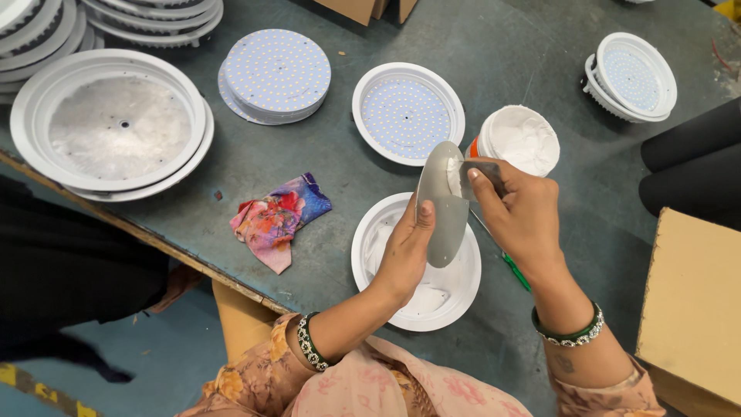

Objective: The person scoops white paste from a container and spreads it onto the underside of circular LED light fixtures using a small spatula. The person handles multiple fixtures one at a time, applying the paste to the interior surface and then placing them aside.

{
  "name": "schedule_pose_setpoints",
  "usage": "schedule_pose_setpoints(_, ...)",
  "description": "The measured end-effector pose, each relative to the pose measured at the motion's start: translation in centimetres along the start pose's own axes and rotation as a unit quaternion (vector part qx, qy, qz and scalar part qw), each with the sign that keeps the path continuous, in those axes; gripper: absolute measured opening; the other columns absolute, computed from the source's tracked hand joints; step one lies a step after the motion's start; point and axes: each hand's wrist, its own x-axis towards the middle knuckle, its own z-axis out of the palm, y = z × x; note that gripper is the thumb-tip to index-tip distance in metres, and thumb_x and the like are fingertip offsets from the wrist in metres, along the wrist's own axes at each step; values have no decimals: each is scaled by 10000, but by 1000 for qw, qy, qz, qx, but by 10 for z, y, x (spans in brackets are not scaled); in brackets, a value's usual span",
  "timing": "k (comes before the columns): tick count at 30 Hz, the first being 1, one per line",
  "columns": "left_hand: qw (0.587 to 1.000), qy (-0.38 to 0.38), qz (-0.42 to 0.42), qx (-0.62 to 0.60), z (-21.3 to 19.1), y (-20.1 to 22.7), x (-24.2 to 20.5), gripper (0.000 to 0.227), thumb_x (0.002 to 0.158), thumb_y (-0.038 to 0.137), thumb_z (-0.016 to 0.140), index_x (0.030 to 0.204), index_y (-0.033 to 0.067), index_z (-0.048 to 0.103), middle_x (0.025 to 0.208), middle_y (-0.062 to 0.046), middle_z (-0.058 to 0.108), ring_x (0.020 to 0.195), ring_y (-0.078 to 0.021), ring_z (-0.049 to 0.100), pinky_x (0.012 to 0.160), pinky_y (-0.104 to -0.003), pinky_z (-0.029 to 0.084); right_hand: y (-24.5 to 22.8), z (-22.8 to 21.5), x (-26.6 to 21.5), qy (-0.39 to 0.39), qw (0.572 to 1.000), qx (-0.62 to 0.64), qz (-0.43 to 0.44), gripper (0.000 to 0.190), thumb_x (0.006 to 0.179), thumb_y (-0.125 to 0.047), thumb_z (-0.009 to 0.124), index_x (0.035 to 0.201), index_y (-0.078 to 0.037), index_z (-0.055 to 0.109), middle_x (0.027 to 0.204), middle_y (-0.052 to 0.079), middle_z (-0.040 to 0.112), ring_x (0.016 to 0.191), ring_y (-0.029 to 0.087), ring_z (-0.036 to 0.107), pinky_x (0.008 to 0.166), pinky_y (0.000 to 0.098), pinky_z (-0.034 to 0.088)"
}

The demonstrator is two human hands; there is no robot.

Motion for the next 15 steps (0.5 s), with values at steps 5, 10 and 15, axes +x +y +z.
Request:
schedule_pose_setpoints(5,1000,9,4,22,-4,5,0,771,1049,560,359,1649,101,209,1631,-110,370,1501,-216,344,1209,-332,276,-20,10,5,-6,999,2,-41,195,995,-127,681,1139,-23,763,830,114,771,696,104,697,632,263,523)
schedule_pose_setpoints(10,999,22,-25,17,-8,4,-1,801,1019,607,362,1656,152,194,1576,-117,420,1435,-229,406,1096,-369,393,-33,16,5,-26,996,-20,-81,199,985,-116,675,1141,-29,761,821,122,759,663,146,724,587,279,514)
schedule_pose_setpoints(15,995,31,-89,-39,-11,3,0,856,966,687,367,1647,204,183,1466,-115,486,1288,-230,534,900,-397,564,-36,21,-2,-16,984,-76,-160,180,961,-116,737,1126,-58,778,812,122,741,645,241,634,638,340,464)
